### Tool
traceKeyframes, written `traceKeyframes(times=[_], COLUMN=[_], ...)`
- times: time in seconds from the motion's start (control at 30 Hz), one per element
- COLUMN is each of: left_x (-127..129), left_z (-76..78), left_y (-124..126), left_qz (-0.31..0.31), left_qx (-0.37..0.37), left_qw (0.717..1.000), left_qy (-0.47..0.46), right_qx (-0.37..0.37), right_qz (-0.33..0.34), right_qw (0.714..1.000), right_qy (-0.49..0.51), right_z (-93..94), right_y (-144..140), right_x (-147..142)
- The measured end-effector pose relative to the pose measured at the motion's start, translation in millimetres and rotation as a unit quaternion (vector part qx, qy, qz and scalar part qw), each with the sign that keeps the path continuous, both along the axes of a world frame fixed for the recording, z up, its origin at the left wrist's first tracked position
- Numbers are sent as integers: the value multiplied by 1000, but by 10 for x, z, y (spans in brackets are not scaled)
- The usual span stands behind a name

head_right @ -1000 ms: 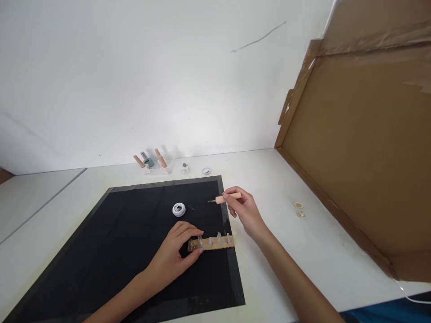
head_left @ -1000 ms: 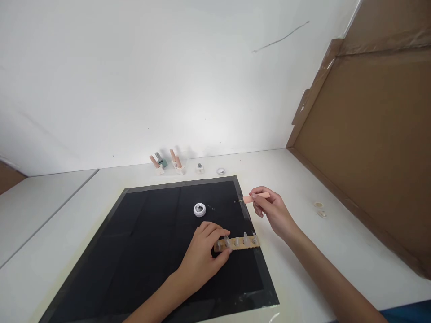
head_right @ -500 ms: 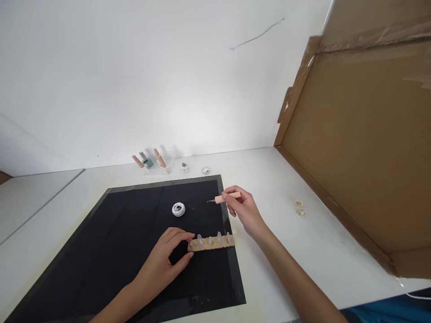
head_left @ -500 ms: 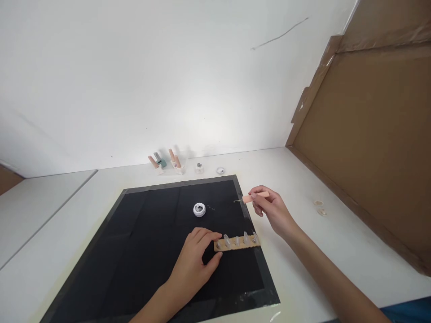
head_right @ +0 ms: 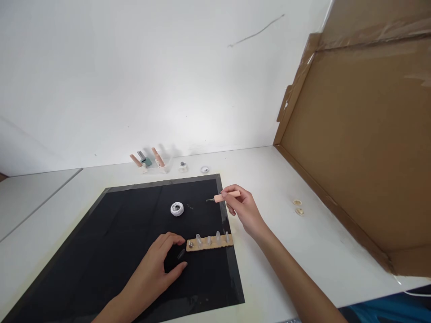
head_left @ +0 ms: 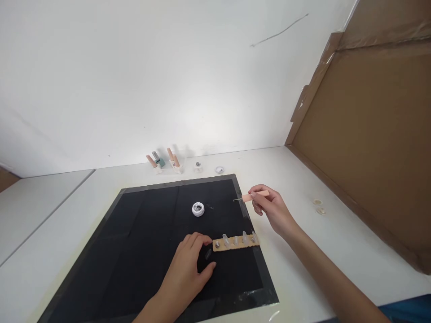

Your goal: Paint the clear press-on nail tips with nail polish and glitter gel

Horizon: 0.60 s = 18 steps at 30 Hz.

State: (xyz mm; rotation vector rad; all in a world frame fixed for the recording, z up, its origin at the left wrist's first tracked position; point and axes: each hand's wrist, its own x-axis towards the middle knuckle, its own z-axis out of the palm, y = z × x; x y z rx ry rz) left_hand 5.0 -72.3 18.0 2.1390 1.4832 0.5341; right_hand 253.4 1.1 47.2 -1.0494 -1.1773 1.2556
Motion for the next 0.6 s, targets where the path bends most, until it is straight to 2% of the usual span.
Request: traceKeyframes(times=[0.1, 0.3, 0.6], left_x=[-87, -169, -231], left_z=[-2, 64, 103], left_y=[-5, 98, 165], left_qz=[-19, -97, -132], left_qx=[-20, -43, -46], left_qw=[1000, 994, 988], left_qy=[10, 30, 60], right_qx=[1, 1, -5], right_qz=[5, 8, 11], right_qw=[1000, 1000, 1000], right_qy=[4, 5, 1], right_z=[-9, -9, -11], right_y=[-4, 3, -2], right_x=[-2, -3, 6])
